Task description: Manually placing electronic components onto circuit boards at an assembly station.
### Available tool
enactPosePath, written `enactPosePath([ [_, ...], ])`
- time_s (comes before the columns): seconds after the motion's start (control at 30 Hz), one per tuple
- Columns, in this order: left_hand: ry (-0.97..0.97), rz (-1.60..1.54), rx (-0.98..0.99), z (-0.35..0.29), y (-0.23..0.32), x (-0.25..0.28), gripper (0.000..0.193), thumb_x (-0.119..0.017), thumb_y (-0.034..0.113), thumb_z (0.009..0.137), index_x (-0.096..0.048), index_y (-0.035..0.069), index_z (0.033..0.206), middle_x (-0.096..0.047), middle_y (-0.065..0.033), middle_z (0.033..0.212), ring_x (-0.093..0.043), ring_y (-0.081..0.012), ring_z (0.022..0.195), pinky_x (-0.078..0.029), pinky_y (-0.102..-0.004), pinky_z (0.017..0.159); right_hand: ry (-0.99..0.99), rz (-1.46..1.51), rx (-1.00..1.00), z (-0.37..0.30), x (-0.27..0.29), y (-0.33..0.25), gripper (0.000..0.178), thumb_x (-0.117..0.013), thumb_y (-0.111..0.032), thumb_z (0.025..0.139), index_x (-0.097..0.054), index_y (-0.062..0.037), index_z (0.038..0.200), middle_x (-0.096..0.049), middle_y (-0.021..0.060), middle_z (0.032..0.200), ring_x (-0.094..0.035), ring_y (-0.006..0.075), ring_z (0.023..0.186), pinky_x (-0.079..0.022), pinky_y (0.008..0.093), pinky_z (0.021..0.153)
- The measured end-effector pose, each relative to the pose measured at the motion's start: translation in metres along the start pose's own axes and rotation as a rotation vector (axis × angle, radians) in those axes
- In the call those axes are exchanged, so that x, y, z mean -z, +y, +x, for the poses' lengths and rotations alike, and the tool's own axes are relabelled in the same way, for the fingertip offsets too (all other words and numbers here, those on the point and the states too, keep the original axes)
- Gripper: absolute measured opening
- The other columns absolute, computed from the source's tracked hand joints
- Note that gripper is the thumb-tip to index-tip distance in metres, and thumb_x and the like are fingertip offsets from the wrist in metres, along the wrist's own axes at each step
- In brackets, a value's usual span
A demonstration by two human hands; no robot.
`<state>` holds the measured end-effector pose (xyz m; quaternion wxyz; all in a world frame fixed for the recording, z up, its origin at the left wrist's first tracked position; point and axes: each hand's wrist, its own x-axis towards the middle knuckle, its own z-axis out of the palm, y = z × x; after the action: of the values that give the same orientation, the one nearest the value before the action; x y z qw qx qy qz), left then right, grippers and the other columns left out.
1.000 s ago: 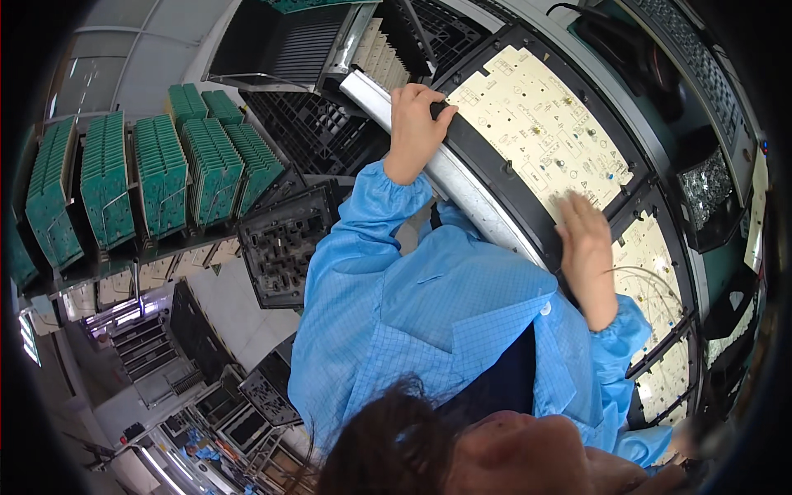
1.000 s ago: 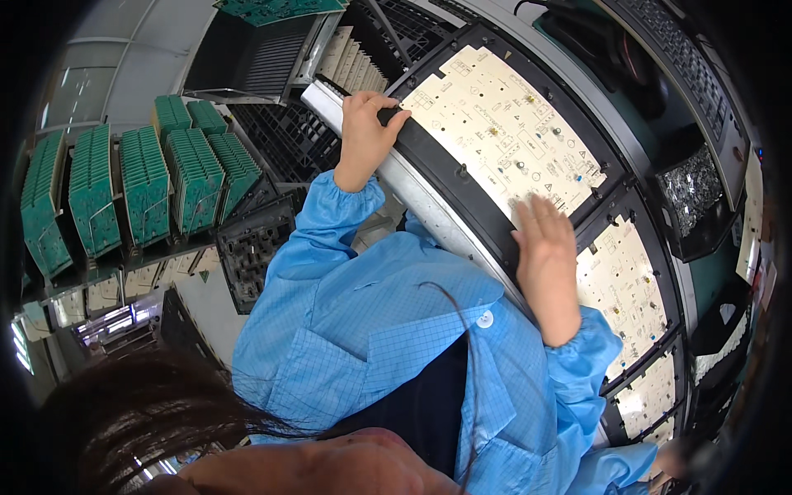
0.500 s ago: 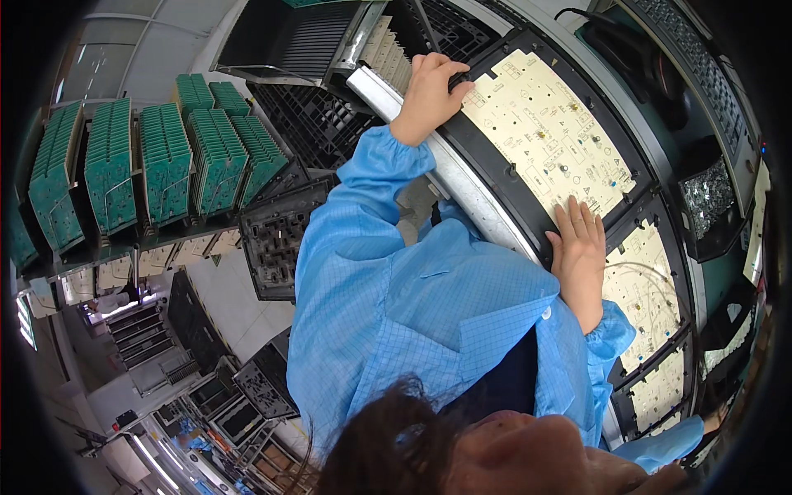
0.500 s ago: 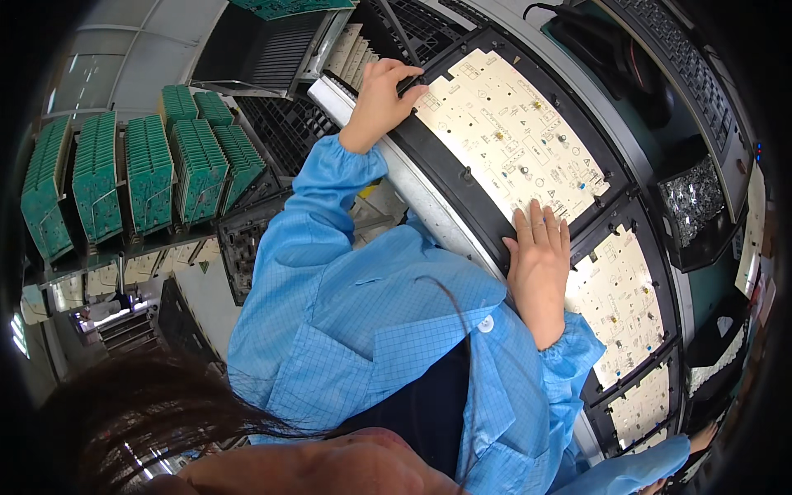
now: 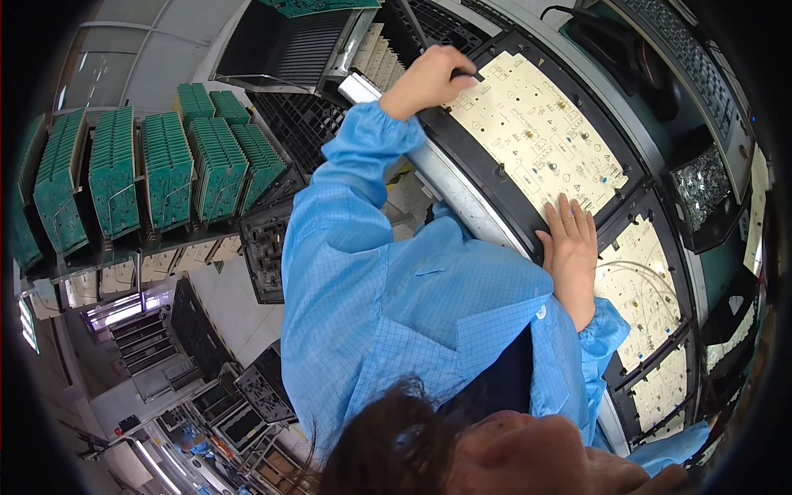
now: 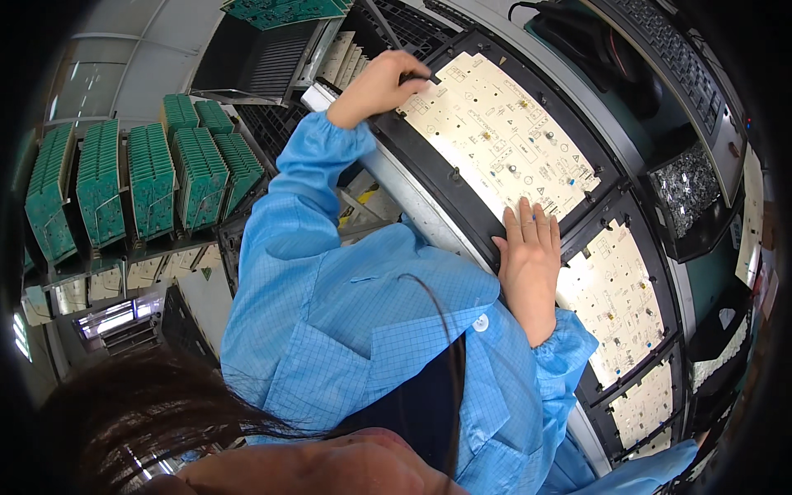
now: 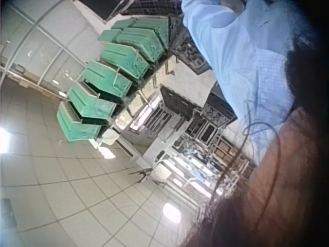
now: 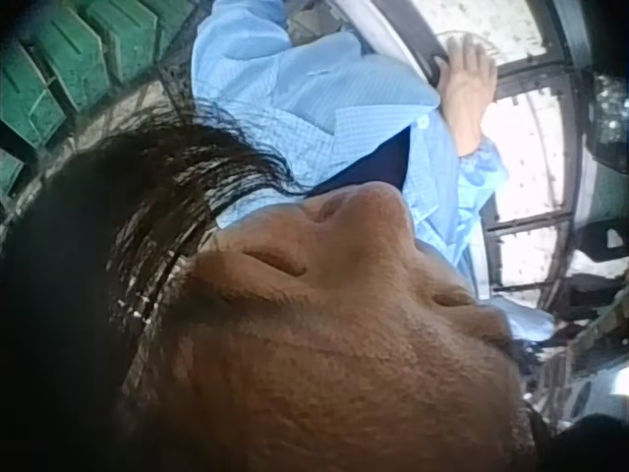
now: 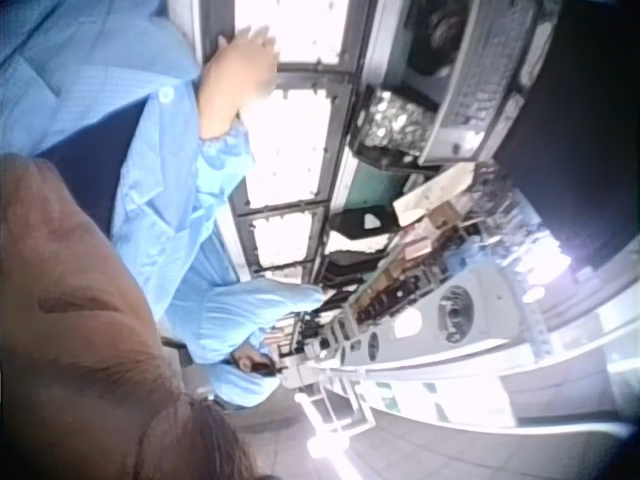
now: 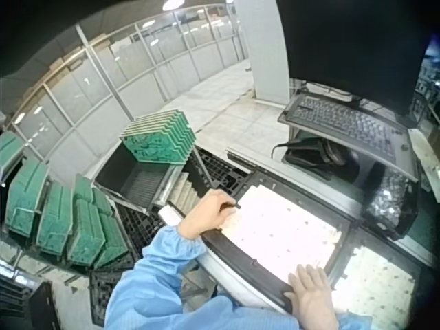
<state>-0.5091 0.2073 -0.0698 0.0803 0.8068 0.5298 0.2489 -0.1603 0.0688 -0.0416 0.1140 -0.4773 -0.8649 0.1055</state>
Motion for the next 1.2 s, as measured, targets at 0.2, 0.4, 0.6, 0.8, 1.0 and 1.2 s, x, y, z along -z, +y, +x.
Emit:
enactPosePath([
  [0.2,0.232,0.077,0.045,0.055,-0.016,-0.05,0.026,-0.074,0.019,0.08,-0.072,0.006,0.102,-0.064,-0.0137,0.098,-0.061,-0.0339,0.095,-0.052,-0.0403,0.082,0.004,-0.029,0.001,-0.003,-0.003,0.004,0.038,-0.068,-0.012,0.083,-0.065,-0.0045,0.12,-0.058,0.0156,0.134,-0.05,0.0352,0.127,-0.036,0.0482,0.11],
  [0.4,0.189,0.124,-0.018,0.061,-0.014,-0.047,0.017,-0.071,0.008,0.08,-0.073,0.004,0.096,-0.065,-0.0125,0.102,-0.061,-0.0329,0.101,-0.051,-0.0395,0.088,0.042,0.036,-0.001,-0.004,-0.005,0.005,0.04,-0.07,-0.011,0.081,-0.065,-0.0047,0.12,-0.057,0.0152,0.135,-0.05,0.0353,0.128,-0.037,0.0483,0.109],
  [0.6,0.024,0.07,-0.058,0.068,-0.018,-0.038,0.02,-0.07,-0.001,0.075,-0.074,0.005,0.094,-0.065,-0.0119,0.106,-0.06,-0.0325,0.102,-0.05,-0.0394,0.09,0.049,0.049,-0.005,-0.005,-0.006,0.007,0.042,-0.071,-0.011,0.079,-0.064,-0.0045,0.12,-0.056,0.0153,0.135,-0.05,0.0353,0.127,-0.037,0.0484,0.109],
  [0.8,0.019,0.146,-0.166,0.094,-0.022,-0.045,0.04,-0.068,0.003,0.077,-0.068,0.007,0.117,-0.061,-0.016,0.119,-0.057,-0.0354,0.112,-0.045,-0.0404,0.101,0.061,0.046,0.007,-0.005,-0.008,0.008,0.042,-0.072,-0.012,0.079,-0.065,-0.0053,0.119,-0.057,0.0146,0.135,-0.05,0.0347,0.127,-0.038,0.048,0.109],
  [1.0,-0.072,0.054,-0.007,0.111,-0.009,-0.058,0.026,-0.066,0.01,0.084,-0.069,0.007,0.109,-0.065,-0.0137,0.111,-0.06,-0.0326,0.107,-0.048,-0.0401,0.096,0.077,0.05,0.008,-0.005,-0.009,0.009,0.041,-0.071,-0.012,0.079,-0.065,-0.0062,0.118,-0.058,0.0142,0.134,-0.051,0.0341,0.126,-0.038,0.0474,0.108],
  [1.2,-0.106,-0.016,-0.122,0.111,-0.014,-0.05,0.011,-0.068,0.007,0.082,-0.069,0.005,0.093,-0.067,-0.0106,0.097,-0.064,-0.0314,0.094,-0.051,-0.039,0.083,0.088,0.065,0.001,-0.006,-0.009,0.011,0.039,-0.071,-0.013,0.079,-0.066,-0.0056,0.118,-0.059,0.0145,0.133,-0.052,0.0339,0.126,-0.039,0.0477,0.108],
])
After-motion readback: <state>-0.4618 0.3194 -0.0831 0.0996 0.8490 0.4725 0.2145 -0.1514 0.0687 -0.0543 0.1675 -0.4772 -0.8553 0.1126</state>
